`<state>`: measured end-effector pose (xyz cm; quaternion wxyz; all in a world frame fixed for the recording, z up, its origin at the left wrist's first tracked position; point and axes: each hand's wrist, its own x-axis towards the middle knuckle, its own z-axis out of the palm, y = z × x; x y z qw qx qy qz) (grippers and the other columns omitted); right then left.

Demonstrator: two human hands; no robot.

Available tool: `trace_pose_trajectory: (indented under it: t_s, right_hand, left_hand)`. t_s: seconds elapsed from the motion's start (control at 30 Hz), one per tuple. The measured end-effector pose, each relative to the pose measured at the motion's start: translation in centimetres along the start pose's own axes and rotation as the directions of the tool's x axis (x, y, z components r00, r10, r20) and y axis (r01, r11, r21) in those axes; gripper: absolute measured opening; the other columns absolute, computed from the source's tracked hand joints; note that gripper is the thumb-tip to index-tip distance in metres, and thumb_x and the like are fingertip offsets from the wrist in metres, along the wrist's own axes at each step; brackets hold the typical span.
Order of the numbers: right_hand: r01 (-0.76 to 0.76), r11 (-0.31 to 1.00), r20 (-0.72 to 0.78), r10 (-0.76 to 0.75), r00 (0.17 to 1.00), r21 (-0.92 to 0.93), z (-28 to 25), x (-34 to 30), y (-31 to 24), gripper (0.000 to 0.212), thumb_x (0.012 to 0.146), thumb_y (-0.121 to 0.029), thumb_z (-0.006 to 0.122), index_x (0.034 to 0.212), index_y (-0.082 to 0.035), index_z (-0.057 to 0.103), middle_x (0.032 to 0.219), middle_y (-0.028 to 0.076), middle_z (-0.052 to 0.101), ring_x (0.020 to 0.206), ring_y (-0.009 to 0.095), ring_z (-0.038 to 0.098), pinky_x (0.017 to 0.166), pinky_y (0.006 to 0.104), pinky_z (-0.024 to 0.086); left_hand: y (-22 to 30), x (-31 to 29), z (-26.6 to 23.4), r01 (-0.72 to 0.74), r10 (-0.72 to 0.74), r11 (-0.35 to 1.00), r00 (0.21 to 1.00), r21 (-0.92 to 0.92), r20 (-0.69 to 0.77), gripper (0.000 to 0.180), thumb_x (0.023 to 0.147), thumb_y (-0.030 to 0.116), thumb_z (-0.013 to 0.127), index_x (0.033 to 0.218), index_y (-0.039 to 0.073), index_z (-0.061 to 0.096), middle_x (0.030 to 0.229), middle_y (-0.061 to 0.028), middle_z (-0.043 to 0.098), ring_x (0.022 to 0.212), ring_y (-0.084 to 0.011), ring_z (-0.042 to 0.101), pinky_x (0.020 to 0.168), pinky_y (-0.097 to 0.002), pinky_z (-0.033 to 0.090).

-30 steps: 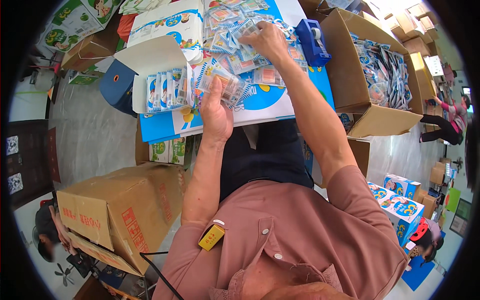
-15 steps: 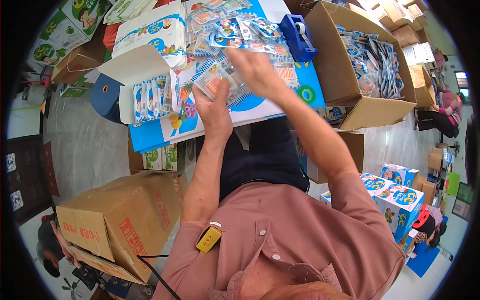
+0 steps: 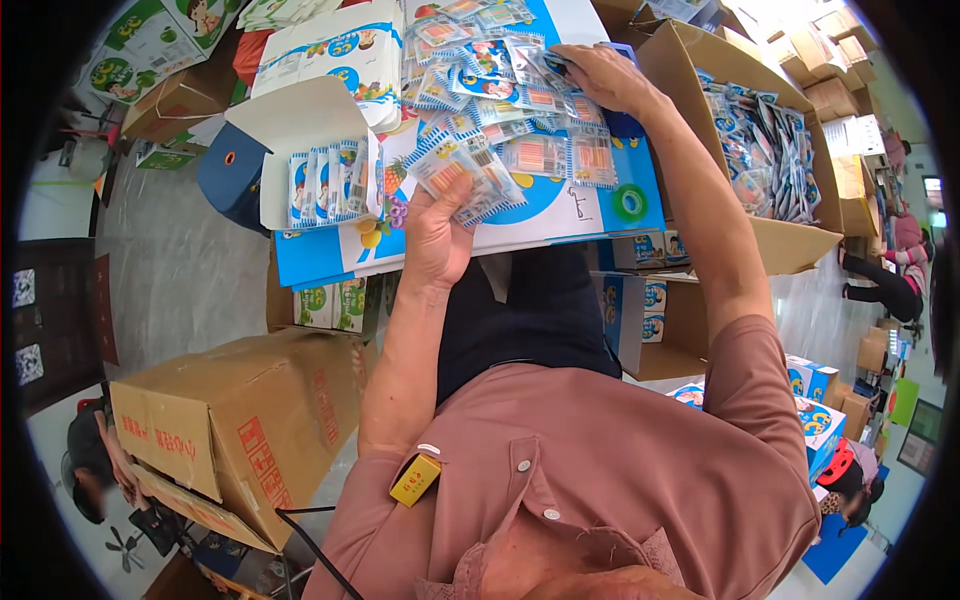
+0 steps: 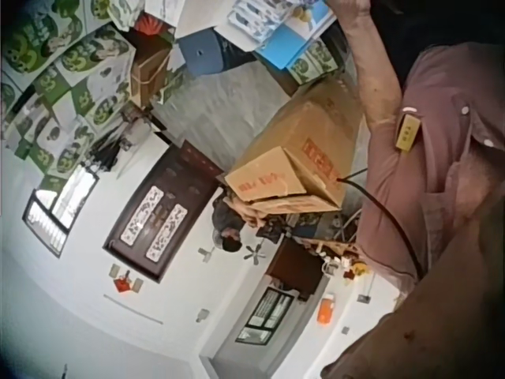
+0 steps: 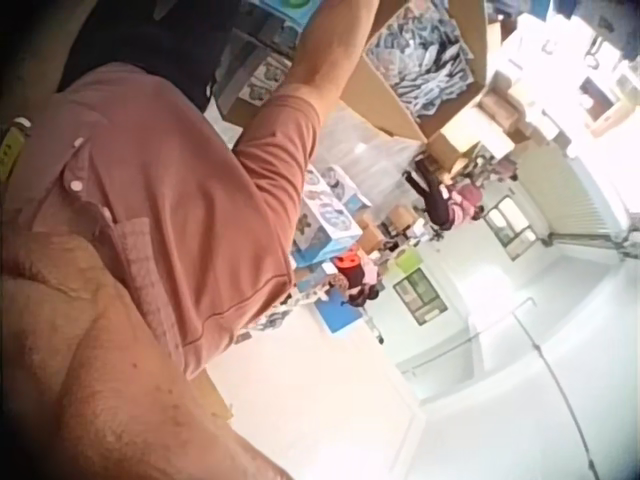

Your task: Packaging small plastic-wrapped items into cardboard display boxes.

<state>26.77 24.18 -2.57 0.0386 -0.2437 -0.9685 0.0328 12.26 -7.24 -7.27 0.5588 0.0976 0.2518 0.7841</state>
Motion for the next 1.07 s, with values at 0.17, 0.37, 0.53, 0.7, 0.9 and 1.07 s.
trace_pose_trajectory:
  t_s: [0.17,0.37,0.53,0.7,0.9,1.07]
  right_hand:
    - [-0.037,0.972,-0.299,0.107,0.948,0.231,-1.8,-3.3,-0.7,0.038,0.103,-0.014,0.060,0.140,-0.007,0.058,0.115,0.017,0.073,0.093,0.026,0.074,0.083,0.0353,0.058]
    - [0.006,0.603,-0.107,0.131,0.986,0.797,-3.9,-8.9,-9.7,0.033,0.103,-0.012,0.062,0.135,-0.004,0.060,0.101,0.006,0.067,0.091,0.007,0.063,0.075,0.0257,0.054]
    - [-0.051,0.571,-0.087,0.212,0.973,0.819,1.0,-10.1,-17.8,0.038,0.103,-0.017,0.059,0.137,-0.002,0.057,0.113,0.013,0.067,0.102,0.017,0.064,0.087,0.0301,0.051]
    - [0.019,0.696,-0.217,0.198,0.956,0.718,1.5,-11.7,-19.8,0.045,0.103,-0.029,0.057,0.137,-0.001,0.056,0.132,0.023,0.062,0.121,0.033,0.061,0.102,0.0376,0.047]
    - [-0.666,0.743,-0.113,0.668,0.735,0.059,-0.2,-12.2,-10.6,0.053,0.091,-0.052,0.070,0.111,-0.002,0.072,0.104,0.017,0.074,0.101,0.035,0.070,0.088,0.0465,0.054]
    - [-0.618,0.769,0.020,0.624,0.781,0.163,1.9,-10.8,-8.5,0.062,0.083,-0.063,0.075,0.111,-0.007,0.073,0.107,0.018,0.074,0.106,0.034,0.070,0.093,0.0463,0.053]
  left_hand:
    - [0.1,0.0,1.0,0.034,-0.034,0.999,0.999,-0.005,0.024,0.040,0.100,0.007,0.065,0.139,0.003,0.055,0.129,-0.0092,0.067,0.118,-0.0205,0.065,0.104,-0.0380,0.050]
    - [-0.3,0.0,3.3,-0.003,-0.016,0.995,0.981,0.102,0.194,0.038,0.101,0.009,0.063,0.138,0.003,0.055,0.129,-0.0081,0.066,0.121,-0.0194,0.062,0.107,-0.0367,0.045]
    - [-2.4,-1.9,2.9,-0.030,0.014,0.985,0.996,0.171,0.092,0.038,0.102,0.011,0.063,0.138,0.003,0.055,0.129,-0.0067,0.066,0.121,-0.0181,0.061,0.107,-0.0366,0.046]
    - [-1.8,-3.5,0.8,0.130,-0.129,0.982,0.991,0.135,-0.013,0.040,0.101,0.011,0.064,0.139,0.003,0.054,0.127,-0.0062,0.066,0.120,-0.0185,0.062,0.106,-0.0373,0.047]
    - [-0.5,-3.6,-0.6,0.164,-0.165,0.985,0.986,-0.054,-0.016,0.043,0.100,0.013,0.066,0.141,0.006,0.054,0.128,-0.0062,0.067,0.119,-0.0209,0.064,0.106,-0.0397,0.049]
    - [-0.4,-3.2,-2.1,0.096,-0.097,0.986,0.995,-0.138,-0.002,0.046,0.099,0.014,0.067,0.143,0.010,0.053,0.130,-0.0044,0.067,0.124,-0.0224,0.063,0.110,-0.0436,0.047]
